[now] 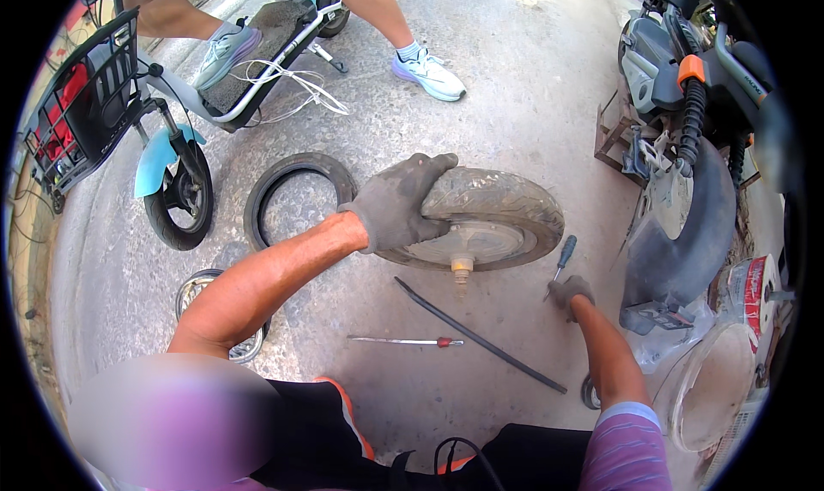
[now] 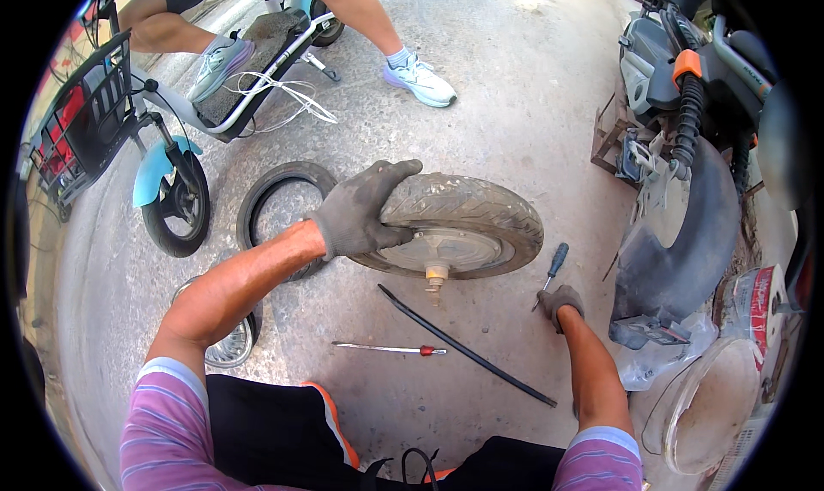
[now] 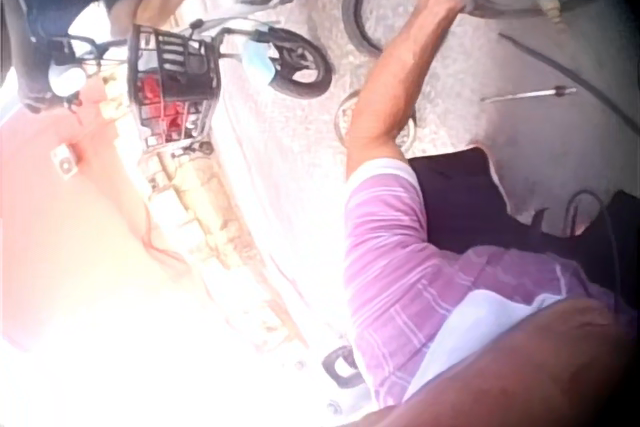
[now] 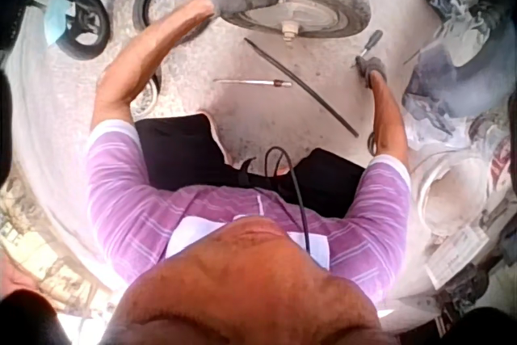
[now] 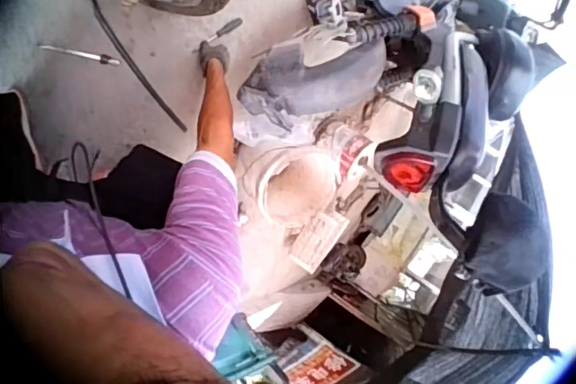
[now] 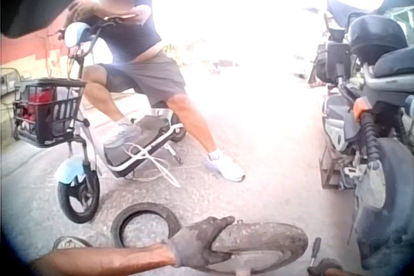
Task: The person removes the inner tube from a scooter tire using tire levers, then reinserts the tube and seats the tire bead back onto the rim.
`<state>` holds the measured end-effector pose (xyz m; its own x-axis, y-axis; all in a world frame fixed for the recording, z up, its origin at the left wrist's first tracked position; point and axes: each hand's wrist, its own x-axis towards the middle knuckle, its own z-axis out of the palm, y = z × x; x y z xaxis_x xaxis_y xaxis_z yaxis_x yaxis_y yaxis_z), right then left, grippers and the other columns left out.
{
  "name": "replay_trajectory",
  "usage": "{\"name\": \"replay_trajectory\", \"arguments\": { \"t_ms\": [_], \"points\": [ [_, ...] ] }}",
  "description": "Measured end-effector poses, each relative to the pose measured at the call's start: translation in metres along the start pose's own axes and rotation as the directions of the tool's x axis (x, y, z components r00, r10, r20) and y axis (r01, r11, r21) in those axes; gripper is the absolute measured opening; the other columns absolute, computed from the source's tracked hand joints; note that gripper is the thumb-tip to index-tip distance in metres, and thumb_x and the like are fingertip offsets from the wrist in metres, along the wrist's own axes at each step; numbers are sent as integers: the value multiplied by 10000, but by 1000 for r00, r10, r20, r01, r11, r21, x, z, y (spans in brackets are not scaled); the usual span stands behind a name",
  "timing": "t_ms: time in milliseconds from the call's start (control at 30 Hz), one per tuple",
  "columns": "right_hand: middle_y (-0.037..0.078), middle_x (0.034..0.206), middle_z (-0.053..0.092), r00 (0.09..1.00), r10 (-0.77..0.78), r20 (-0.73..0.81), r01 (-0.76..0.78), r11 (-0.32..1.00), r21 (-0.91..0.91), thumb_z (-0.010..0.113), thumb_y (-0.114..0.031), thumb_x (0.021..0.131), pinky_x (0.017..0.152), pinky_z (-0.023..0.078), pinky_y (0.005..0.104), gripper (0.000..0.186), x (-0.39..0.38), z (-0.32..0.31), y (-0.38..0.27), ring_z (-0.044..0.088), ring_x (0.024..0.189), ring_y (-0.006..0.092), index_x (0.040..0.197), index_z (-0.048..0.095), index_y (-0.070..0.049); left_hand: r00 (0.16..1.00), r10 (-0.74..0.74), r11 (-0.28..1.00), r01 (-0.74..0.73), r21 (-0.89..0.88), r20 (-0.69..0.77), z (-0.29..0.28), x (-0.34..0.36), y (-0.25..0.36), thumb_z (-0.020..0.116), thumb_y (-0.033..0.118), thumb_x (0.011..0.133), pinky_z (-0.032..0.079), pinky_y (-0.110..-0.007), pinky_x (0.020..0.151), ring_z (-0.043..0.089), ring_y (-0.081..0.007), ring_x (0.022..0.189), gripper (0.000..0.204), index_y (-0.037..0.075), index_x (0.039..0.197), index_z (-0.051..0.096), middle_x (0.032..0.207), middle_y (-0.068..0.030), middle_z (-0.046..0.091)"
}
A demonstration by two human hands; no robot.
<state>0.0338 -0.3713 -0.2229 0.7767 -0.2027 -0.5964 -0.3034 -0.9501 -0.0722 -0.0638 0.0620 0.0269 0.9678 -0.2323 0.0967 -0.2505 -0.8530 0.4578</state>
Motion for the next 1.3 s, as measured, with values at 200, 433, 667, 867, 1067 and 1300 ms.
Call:
{"name": "replay_trajectory", "arguments": {
  "t_ms": [200,433,667,867,1067,1300],
  "points": [
    [226,1214,764,994,-105,-30,99,983,-157,751,-278,913,648,705,530,463,1,4,-9,798,939,409,1272,702,11,1000,1,1000,-1,-12,-11,0,0,6,904,330,794,519,-489,1115,627,-414,1311,969,47,1594,435,1371,-253,615],
    [205,1296,756,999,-36,-8,34,989,-143,715,-266,905,1014,590,469,393,-19,1,-34,727,1222,380,1250,745,-81,999,-38,999,38,-18,4,-3,-6,7,893,344,805,526,-491,1102,635,-417,1296,940,54,1583,451,1352,-247,623],
    [213,1273,758,983,-155,-97,128,963,-237,691,-276,921,1022,572,464,382,-27,13,-31,733,1201,377,1239,738,-70,999,-25,999,26,-21,22,-5,-6,13,878,346,814,538,-483,1093,638,-409,1292,929,55,1586,451,1341,-241,625],
    [192,1276,760,989,-144,-20,136,968,-212,684,-259,912,1003,582,461,349,-34,13,-46,735,1189,374,1199,757,-74,996,-73,997,74,-16,41,-10,-9,13,875,350,812,529,-477,1115,628,-396,1311,932,55,1589,454,1353,-222,626],
    [144,1036,765,927,-339,159,294,922,253,680,-248,970,725,590,397,217,45,18,-1,746,907,300,1067,759,-70,999,-34,998,34,-50,3,-6,1,8,877,351,805,521,-469,1132,620,-391,1334,933,68,1592,463,1393,-222,619],
    [60,807,673,856,-510,-81,306,375,875,712,-181,997,516,432,273,169,-31,-45,-37,577,604,117,1029,608,-52,997,-74,996,75,-50,11,-7,8,-2,900,369,773,508,-461,1154,619,-396,1352,969,88,1595,472,1443,-227,615]
  ]
}}
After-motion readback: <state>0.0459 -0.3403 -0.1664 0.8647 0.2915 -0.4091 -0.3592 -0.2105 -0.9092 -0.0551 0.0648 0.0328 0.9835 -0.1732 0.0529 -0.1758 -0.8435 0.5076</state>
